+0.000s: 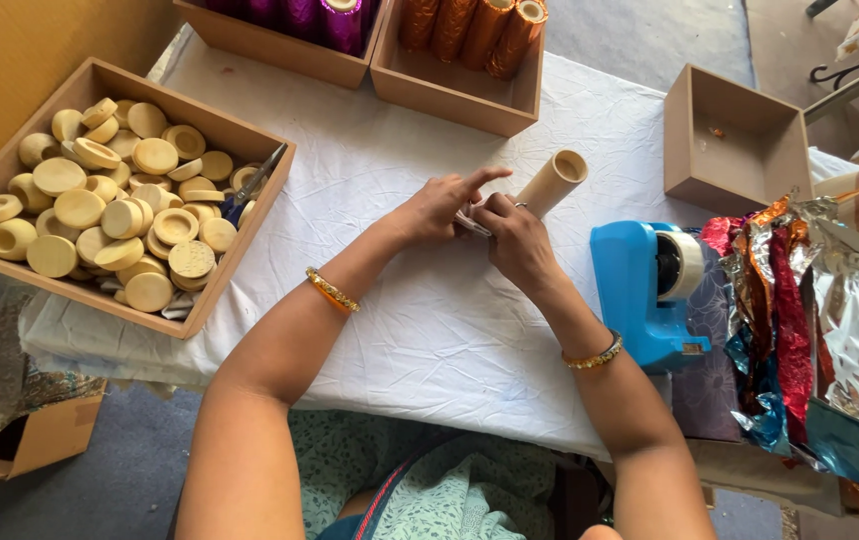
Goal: Wrapping the ends of small cardboard tubes with pieces of white cloth.
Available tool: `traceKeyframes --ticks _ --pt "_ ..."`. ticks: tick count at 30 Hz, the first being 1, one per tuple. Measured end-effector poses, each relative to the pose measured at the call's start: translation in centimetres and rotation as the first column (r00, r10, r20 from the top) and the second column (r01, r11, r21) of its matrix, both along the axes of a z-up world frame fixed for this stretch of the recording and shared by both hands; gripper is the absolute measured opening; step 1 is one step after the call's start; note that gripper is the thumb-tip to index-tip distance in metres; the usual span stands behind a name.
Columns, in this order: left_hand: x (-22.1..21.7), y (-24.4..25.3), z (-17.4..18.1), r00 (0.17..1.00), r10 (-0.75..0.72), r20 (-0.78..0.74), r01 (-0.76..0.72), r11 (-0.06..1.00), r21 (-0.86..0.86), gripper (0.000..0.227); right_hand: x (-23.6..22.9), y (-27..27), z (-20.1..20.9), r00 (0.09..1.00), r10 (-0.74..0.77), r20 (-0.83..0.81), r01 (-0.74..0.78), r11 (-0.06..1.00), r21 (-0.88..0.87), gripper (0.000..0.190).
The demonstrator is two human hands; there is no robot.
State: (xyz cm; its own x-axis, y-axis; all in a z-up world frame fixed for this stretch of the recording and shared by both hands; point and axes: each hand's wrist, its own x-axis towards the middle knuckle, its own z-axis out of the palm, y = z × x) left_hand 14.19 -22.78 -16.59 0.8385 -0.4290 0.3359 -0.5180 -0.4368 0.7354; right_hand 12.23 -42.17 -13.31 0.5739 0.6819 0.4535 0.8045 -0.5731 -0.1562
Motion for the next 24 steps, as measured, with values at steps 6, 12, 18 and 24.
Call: traceKeyframes --ticks 6,12,18,24 --pt "0.0 0.3 0.2 0.992 -0.080 0.103 0.079 0.997 0.010 0.118 -0.1 -1.1 0.9 0.959 -0.226 -0.172 0.267 0.922 0.281 0.021" --pt "0.9 -0.3 -1.5 0.966 0.038 0.256 -0.027 0.999 -0.045 0.121 -1.5 1.2 -0.1 0.993 -0.083 0.086 0.077 0.995 0.070 0.028" --pt "0.5 -0.2 -0.6 0.995 0.020 0.096 -0.022 1.000 0.012 0.105 -0.3 0.3 -0.3 0.998 0.014 -0.063 -0.006 0.991 0.133 0.027" --pt "0.6 -0.2 -0.9 0.998 -0.067 0.009 0.066 0.995 0.072 0.100 0.3 -0.5 -0.6 0.995 -0.035 -0.091 0.040 0.998 0.046 0.025"
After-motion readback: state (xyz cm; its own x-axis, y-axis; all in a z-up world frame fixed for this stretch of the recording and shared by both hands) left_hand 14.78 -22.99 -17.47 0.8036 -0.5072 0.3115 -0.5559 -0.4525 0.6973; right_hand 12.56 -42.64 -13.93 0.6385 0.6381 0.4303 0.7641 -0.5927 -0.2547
